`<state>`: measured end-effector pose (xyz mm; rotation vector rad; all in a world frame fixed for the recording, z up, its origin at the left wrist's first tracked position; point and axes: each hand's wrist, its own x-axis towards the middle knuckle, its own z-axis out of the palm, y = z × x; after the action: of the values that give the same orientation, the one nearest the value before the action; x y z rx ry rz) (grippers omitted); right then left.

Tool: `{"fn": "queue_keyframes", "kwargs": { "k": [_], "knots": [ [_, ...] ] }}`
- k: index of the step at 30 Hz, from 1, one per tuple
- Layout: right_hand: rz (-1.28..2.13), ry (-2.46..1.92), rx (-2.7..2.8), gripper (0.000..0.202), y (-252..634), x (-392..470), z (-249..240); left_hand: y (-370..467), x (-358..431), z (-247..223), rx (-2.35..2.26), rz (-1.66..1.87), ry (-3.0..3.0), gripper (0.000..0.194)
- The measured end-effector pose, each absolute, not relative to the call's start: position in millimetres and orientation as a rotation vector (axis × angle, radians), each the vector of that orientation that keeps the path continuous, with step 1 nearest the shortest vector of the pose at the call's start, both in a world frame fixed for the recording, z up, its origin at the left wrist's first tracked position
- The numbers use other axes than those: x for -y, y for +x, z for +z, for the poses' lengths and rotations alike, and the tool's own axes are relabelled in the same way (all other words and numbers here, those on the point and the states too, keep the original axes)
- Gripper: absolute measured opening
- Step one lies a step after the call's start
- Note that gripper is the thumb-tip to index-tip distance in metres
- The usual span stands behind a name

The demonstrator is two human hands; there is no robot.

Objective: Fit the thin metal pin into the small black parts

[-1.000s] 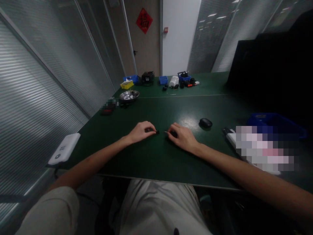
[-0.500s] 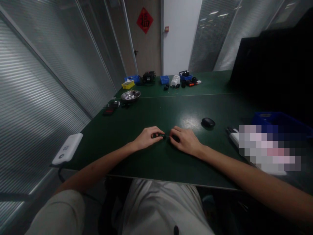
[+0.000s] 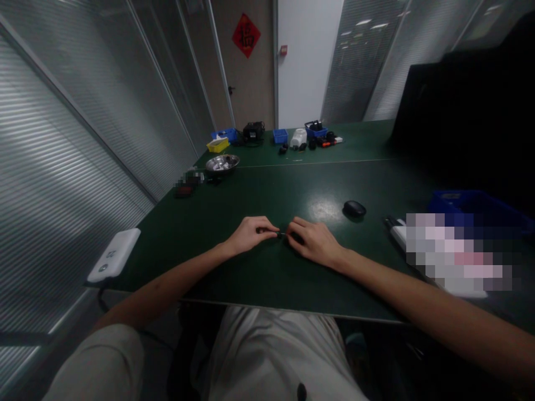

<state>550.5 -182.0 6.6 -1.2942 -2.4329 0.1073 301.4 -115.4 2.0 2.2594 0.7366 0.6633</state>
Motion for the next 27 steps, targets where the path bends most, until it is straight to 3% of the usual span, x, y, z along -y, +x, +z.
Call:
{"fn": "queue_keyframes", "kwargs": {
  "k": [27],
  "knots": [
    [0.117, -1.24, 2.473, 0.016, 542.4, 178.6, 4.3, 305.0, 120.9, 2.6, -0.727, 0.664, 2.226, 0.023]
  ]
}}
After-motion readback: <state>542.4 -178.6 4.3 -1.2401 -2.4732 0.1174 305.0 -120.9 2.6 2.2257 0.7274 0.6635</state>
